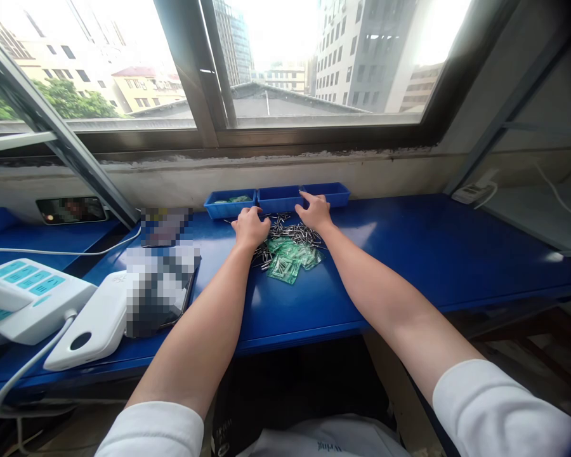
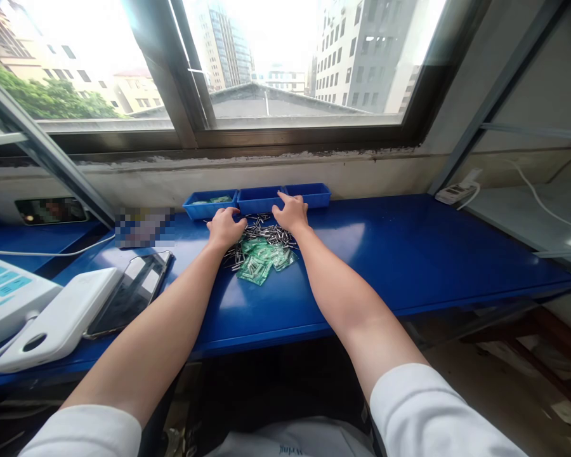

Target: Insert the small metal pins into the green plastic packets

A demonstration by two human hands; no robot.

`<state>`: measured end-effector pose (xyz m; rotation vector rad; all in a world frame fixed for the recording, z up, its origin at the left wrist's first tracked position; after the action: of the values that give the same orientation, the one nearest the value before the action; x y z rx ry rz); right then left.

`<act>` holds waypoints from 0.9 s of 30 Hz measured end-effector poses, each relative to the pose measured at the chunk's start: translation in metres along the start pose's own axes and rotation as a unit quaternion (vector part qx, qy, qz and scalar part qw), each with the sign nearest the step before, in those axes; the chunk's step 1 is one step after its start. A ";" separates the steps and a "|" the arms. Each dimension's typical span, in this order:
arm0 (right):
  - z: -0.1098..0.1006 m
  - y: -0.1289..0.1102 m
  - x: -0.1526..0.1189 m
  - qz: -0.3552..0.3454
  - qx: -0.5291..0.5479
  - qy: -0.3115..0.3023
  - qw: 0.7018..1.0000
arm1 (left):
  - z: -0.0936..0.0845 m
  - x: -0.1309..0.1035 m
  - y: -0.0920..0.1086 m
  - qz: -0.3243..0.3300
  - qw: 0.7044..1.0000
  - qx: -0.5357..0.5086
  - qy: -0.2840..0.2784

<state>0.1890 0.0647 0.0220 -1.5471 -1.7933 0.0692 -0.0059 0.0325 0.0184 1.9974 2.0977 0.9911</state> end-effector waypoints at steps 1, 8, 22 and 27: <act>0.000 0.001 0.000 0.002 -0.024 -0.009 1.000 | 0.001 0.000 -0.001 0.000 1.000 0.000 -0.007; 0.005 -0.021 -0.005 -0.079 -0.127 -0.086 0.985 | 0.006 0.002 -0.002 0.009 0.999 0.010 -0.030; 0.022 -0.027 -0.002 -0.060 -0.171 -0.141 0.973 | 0.010 0.000 -0.002 -0.003 0.997 0.046 -0.056; 0.019 -0.026 -0.005 -0.059 -0.147 -0.122 0.980 | 0.010 0.001 -0.002 0.004 0.997 0.047 -0.058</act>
<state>0.1566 0.0611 0.0184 -1.6899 -2.1644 -0.0710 -0.0036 0.0378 0.0101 2.0546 2.1141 0.7703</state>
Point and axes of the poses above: each hand's wrist, its own x-axis towards the middle knuckle, its own z-axis out of the palm, y = z × x, the point moved 4 cm from there along x, towards the middle knuckle, and after that the axes turned 4 degrees about -x, right-handed, at the moved point
